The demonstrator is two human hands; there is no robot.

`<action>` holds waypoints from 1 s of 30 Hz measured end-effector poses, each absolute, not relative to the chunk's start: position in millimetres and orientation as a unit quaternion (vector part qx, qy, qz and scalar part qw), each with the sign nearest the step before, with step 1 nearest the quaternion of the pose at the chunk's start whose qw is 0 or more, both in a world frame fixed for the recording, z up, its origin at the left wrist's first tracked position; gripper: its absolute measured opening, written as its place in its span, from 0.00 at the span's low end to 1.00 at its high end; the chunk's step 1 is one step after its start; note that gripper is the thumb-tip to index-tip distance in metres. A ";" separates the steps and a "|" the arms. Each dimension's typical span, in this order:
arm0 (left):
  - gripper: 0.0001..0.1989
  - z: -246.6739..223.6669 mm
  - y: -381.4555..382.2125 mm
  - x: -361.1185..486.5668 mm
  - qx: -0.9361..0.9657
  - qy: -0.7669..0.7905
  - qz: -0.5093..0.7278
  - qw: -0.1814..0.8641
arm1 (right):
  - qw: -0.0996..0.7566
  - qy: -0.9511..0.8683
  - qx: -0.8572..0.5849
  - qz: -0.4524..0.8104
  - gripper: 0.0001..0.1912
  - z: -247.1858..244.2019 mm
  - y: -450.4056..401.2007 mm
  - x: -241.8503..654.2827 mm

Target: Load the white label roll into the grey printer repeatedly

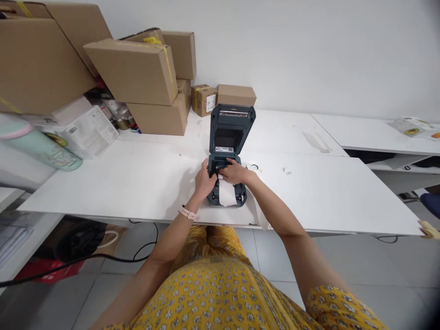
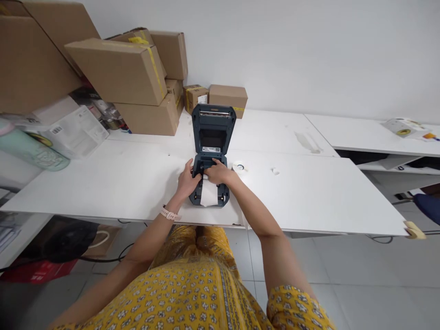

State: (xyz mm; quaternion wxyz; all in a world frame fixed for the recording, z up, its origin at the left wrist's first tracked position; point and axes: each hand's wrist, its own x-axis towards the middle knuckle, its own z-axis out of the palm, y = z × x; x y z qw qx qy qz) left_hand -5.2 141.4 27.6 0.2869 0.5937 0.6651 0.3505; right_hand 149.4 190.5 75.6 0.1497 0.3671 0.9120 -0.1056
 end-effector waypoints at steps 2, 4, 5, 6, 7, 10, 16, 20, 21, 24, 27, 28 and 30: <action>0.39 34.1 142.5 -9.6 0.631 0.663 0.298 0.273 | 0.158 0.912 0.358 -0.119 0.23 74.4 197.1 148.4; 0.40 39.5 143.4 -12.2 0.661 0.661 0.251 0.253 | 0.158 0.915 0.348 -0.127 0.25 75.3 203.6 149.8; 0.40 41.1 143.4 -12.5 0.669 0.662 0.237 0.243 | 0.153 0.916 0.344 -0.136 0.26 76.8 206.6 152.1; 0.40 41.7 143.0 -12.2 0.671 0.665 0.230 0.233 | 0.142 0.916 0.340 -0.156 0.27 79.2 209.2 156.0; 0.39 41.5 142.3 -11.4 0.670 0.669 0.230 0.225 | 0.122 0.916 0.332 -0.190 0.28 82.5 211.0 162.2; 0.38 37.1 139.2 -8.0 0.656 0.677 0.250 0.218 | -0.020 0.898 0.277 -0.341 0.28 94.3 205.3 196.6; 0.35 29.9 135.9 -1.7 0.636 0.692 0.273 0.204 | -0.519 0.700 0.192 -0.451 0.19 81.2 132.3 307.0; 0.33 28.7 135.6 0.8 0.633 0.695 0.278 0.198 | -0.518 0.597 0.409 -0.455 0.19 42.1 103.1 360.2; 0.33 28.5 135.5 1.0 0.634 0.693 0.280 0.199 | -0.471 0.600 0.452 -0.464 0.21 31.5 103.7 367.6; 0.33 28.6 135.3 0.9 0.635 0.691 0.280 0.199 | -0.381 0.597 0.537 -0.459 0.22 1.1 114.1 377.0; 0.34 29.4 135.0 0.7 0.638 0.691 0.276 0.197 | -0.370 0.579 0.575 -0.444 0.24 -19.2 121.0 378.2; 0.34 29.6 135.0 0.7 0.639 0.692 0.274 0.196 | -0.370 0.581 0.573 -0.445 0.24 -21.3 121.1 379.2; 0.34 29.7 135.1 0.8 0.641 0.693 0.271 0.190 | -0.379 0.594 0.556 -0.441 0.27 -16.6 120.0 382.3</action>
